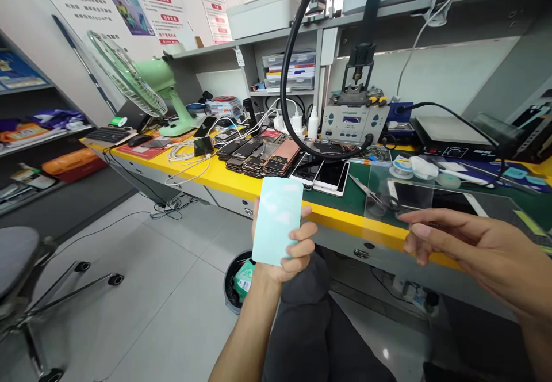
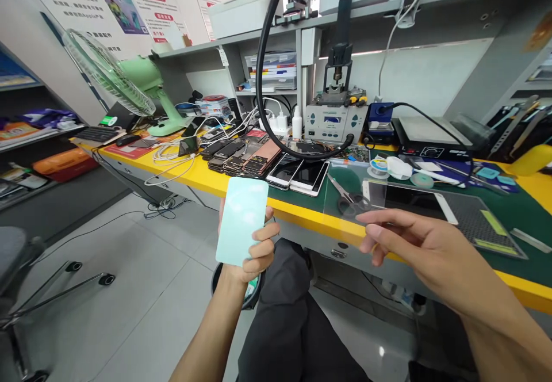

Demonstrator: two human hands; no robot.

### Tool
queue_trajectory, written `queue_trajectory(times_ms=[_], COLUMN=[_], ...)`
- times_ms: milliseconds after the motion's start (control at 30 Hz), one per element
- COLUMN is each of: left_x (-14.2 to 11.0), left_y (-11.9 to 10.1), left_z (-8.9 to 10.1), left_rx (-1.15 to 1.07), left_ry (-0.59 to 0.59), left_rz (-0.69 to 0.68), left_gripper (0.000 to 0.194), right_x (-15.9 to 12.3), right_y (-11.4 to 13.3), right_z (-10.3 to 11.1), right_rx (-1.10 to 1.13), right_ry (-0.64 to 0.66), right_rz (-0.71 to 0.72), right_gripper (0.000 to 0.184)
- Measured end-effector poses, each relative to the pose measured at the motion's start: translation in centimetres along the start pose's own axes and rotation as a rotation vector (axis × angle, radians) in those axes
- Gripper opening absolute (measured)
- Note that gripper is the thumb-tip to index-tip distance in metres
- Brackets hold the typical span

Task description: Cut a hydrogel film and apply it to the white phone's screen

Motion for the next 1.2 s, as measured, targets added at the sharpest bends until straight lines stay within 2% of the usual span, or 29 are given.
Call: queue_trajectory(times_ms=[100,167,267,533,800,967,1200], left_x=[0.0,0.0,0.0,0.0,-0.2,-0.3,-0.1], left_y=[0.1,0.2,0.3,0.4,0.2,-0.1,-0.8], left_z=[-0.3,-0.5,-0.8,-1.1,-0.5,-0.2,-0.4], left_rx=[-0.034,-0.055,-0.025,0.12,0.13,0.239,0.431], left_ry=[0.137,0.207,0.248,0.241,0.348,0.439,0.452], left_rz=[0.02,0.05,0.086,0.028,0.007,-0.013,-0.01], left_gripper=[0.092,0.1,0.097,0.089,0.088,0.084,0.08], right_x=[0.0,0.0,0.1,0.3,0.0,-0.3,-0.4], right_y=[0.3,0.7,1.0,0.7,2.6,1.7,1.0], right_z=[-0.3,-0.5,-0.9,-1.0,-1.8,-1.4,-1.1], right_rx=[0.003,0.0,-0.001,0.011,0.013,0.017,0.05], right_ry=[-0.002,-0.011,-0.027,-0.015,0.001,0.067,0.069], right_rz=[0.009,0.011,0.013,0.009,0.028,0.009,-0.011], right_gripper=[0.055,0.057,0.058,0.056,0.06,0.054,0.055])
Point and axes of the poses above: each hand's wrist, its own x-axis towards the middle knuckle, its own z-axis out of the back of the hand, y = z × x, the point moved 1 cm from there along x, towards the middle knuckle, and after that the axes turned 1 degree about -z, right-handed, at the moved point
